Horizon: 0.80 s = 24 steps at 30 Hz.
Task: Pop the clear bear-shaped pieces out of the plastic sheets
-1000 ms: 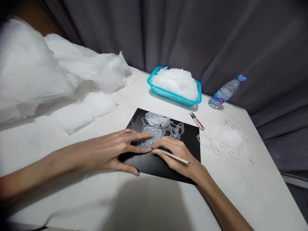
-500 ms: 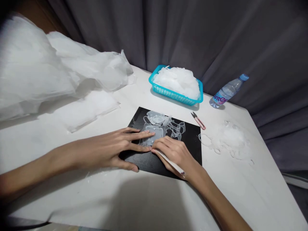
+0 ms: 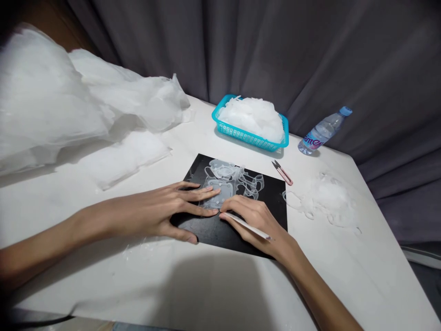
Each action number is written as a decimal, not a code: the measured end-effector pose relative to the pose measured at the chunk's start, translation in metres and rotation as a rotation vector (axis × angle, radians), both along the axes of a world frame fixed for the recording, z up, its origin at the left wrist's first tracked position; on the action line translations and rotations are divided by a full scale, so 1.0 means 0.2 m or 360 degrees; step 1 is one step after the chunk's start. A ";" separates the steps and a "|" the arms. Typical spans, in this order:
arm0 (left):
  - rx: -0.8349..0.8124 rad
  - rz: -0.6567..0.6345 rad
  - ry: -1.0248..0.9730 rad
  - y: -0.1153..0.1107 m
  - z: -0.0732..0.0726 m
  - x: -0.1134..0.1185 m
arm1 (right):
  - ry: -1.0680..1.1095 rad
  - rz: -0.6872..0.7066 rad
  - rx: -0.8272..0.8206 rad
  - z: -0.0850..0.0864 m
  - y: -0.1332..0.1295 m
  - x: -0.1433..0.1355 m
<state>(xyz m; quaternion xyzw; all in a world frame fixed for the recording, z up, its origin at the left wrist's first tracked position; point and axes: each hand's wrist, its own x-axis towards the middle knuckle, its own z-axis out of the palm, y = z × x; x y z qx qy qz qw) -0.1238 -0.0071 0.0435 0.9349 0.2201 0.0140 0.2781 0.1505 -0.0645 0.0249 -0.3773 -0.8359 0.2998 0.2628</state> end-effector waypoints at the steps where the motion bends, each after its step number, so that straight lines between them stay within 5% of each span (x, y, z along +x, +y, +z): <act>1: -0.0003 -0.0008 -0.0011 0.00 0.00 0.00 | -0.0008 -0.0001 0.0010 0.00 0.00 0.00; 17: 0.0018 -0.0038 0.0052 0.02 -0.01 0.01 | -0.0238 0.0066 0.0258 0.02 0.02 -0.01; 24: 0.0014 -0.0037 0.0052 0.02 0.01 0.01 | -0.0250 0.0019 0.0174 0.03 0.01 0.02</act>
